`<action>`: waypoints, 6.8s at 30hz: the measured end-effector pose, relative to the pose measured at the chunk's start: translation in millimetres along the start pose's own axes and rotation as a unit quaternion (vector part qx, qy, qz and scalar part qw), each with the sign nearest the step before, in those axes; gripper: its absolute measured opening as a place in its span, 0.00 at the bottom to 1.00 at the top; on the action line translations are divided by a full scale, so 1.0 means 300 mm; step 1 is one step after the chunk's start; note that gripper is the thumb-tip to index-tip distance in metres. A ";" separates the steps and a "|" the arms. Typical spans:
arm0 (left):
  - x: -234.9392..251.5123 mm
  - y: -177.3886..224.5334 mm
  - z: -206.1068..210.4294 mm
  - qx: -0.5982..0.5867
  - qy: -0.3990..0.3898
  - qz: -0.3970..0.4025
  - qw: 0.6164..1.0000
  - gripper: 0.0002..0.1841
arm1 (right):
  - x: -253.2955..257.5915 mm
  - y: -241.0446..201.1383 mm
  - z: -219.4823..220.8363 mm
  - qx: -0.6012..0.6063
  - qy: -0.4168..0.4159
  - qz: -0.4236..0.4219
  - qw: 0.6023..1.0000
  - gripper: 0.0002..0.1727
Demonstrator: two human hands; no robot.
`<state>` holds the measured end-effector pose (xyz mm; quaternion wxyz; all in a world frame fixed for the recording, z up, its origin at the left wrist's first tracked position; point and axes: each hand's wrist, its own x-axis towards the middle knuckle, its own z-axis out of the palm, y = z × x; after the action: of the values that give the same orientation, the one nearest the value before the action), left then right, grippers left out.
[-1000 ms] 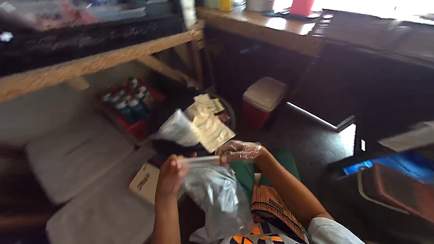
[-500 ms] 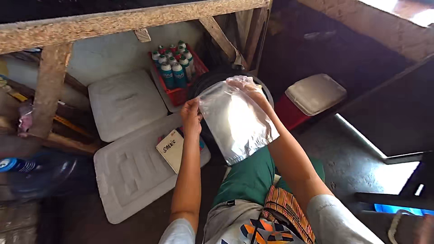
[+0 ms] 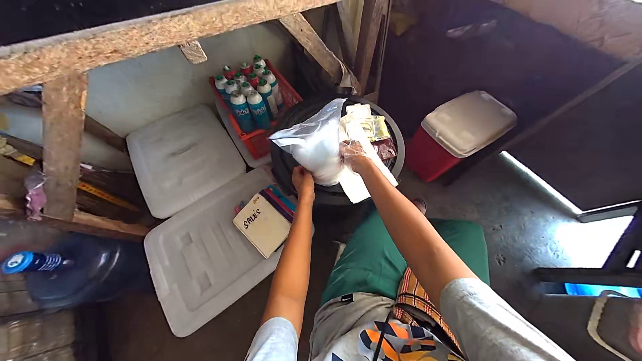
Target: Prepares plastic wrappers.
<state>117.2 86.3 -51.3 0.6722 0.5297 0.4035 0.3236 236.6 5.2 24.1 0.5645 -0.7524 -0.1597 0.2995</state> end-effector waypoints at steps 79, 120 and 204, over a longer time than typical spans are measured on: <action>-0.315 -0.042 -0.023 0.249 -0.201 0.414 0.852 0.11 | -0.231 0.334 -0.491 -0.210 0.139 -0.168 0.953 0.25; -0.746 0.237 0.049 0.453 -0.578 0.255 0.629 0.23 | -0.487 0.145 -0.397 0.258 -0.043 -0.076 0.962 0.16; -0.635 0.231 -0.124 -0.052 -0.404 0.184 0.895 0.17 | -0.838 0.102 -0.251 0.087 -0.117 -0.408 0.901 0.13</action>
<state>-4.7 -45.4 49.8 0.7326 0.6435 -0.0248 0.2204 87.6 -206.6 76.9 0.6774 -0.5291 -0.4910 0.1417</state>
